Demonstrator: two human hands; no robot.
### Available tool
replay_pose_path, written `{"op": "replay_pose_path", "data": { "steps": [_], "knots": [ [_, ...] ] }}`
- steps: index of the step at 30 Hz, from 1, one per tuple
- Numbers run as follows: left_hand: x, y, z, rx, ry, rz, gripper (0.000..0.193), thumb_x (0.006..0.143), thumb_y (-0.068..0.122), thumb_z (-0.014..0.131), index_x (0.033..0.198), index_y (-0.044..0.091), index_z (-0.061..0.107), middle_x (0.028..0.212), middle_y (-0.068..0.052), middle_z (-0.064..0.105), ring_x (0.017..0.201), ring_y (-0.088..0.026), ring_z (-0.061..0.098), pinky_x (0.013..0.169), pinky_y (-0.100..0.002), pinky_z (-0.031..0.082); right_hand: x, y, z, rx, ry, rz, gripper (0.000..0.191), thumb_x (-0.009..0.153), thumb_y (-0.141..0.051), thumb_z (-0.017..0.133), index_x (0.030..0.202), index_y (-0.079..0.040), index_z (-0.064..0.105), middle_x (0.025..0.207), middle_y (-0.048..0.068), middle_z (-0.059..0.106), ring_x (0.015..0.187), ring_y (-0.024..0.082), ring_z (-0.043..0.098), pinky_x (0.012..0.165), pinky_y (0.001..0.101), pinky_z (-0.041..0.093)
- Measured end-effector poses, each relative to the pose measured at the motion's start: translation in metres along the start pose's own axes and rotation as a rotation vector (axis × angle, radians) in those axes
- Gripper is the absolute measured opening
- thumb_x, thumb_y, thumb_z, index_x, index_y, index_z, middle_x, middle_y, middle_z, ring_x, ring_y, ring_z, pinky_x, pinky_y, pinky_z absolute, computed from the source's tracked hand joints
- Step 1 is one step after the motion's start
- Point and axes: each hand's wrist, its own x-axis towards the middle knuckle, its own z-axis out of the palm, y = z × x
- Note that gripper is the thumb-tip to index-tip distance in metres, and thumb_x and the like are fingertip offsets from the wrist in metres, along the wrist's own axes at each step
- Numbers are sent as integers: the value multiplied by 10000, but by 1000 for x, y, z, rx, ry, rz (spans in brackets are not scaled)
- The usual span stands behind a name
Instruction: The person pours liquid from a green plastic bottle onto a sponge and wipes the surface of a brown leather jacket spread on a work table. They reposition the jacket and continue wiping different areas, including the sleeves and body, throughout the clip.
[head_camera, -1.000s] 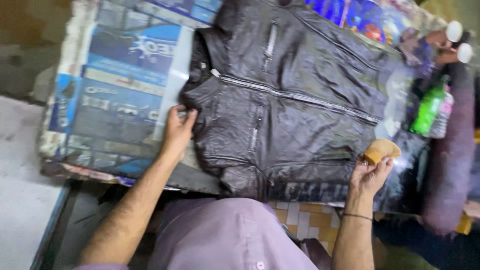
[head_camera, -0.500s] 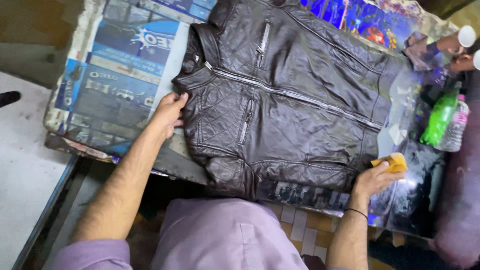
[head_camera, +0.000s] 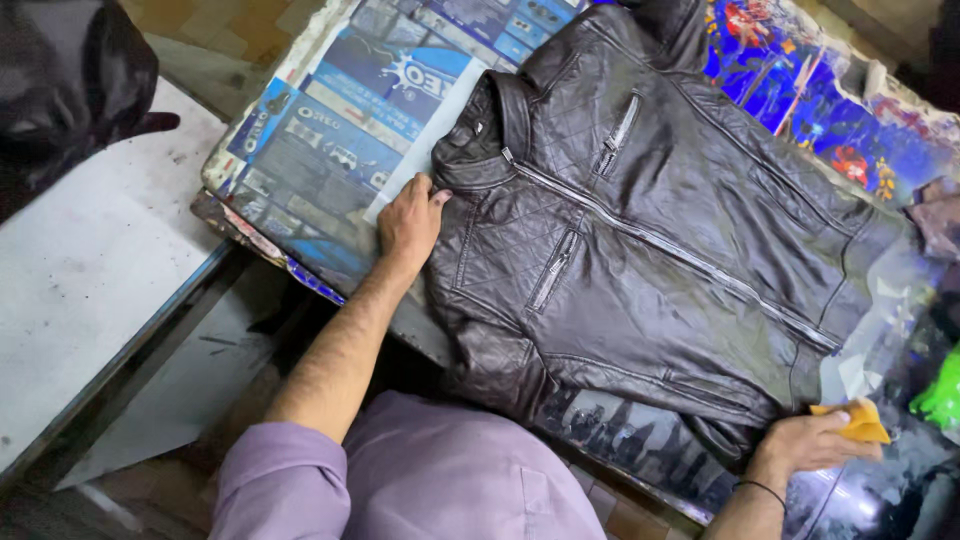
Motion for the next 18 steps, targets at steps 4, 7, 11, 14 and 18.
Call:
{"op": "replay_pose_path", "data": {
  "steps": [4, 7, 11, 14, 18],
  "knots": [
    [-21, -5, -1, -137, -94, -297, 436, 916, 309, 757, 1169, 50, 514, 833, -162, 705, 821, -388, 685, 705, -503, 496, -7, -5, 6, 86, 23, 58, 811, 1195, -423, 391, 1567, 176, -11, 1637, 431, 310, 1431, 530, 462, 1201, 527, 383],
    [-55, -5, -8, -339, -278, -520, 438, 946, 318, 745, 1201, 58, 501, 835, -142, 698, 825, -333, 703, 746, -441, 522, -11, -6, 4, 130, 15, 112, 836, 1182, -443, 406, 1631, 124, -13, 1611, 415, 345, 1355, 518, 515, 1147, 523, 417],
    [-92, 2, -4, -894, -289, -760, 593, 804, 286, 852, 1238, 57, 517, 978, -105, 699, 900, -231, 678, 779, -375, 557, -8, -14, 7, 68, 72, 48, 820, 1160, -448, 414, 1610, 91, -10, 1585, 371, 447, 1329, 483, 577, 1129, 512, 457],
    [-98, 4, 0, -968, -207, -689, 691, 711, 286, 923, 1204, 14, 522, 1053, -134, 711, 944, -240, 701, 836, -383, 573, -12, -17, 8, 81, 164, 0, 834, 1169, -452, 478, 1605, 92, 21, 1518, 357, 522, 1239, 481, 629, 1056, 503, 497],
    [-91, 9, -2, -581, -299, -670, 751, 755, 370, 867, 1294, 54, 451, 1138, -168, 656, 1026, -241, 641, 896, -391, 529, -34, -22, -8, -843, 385, -571, 680, 1140, -264, 529, 1592, 143, 226, 1431, 340, 576, 1267, 407, 614, 1120, 422, 475]
  ]
}}
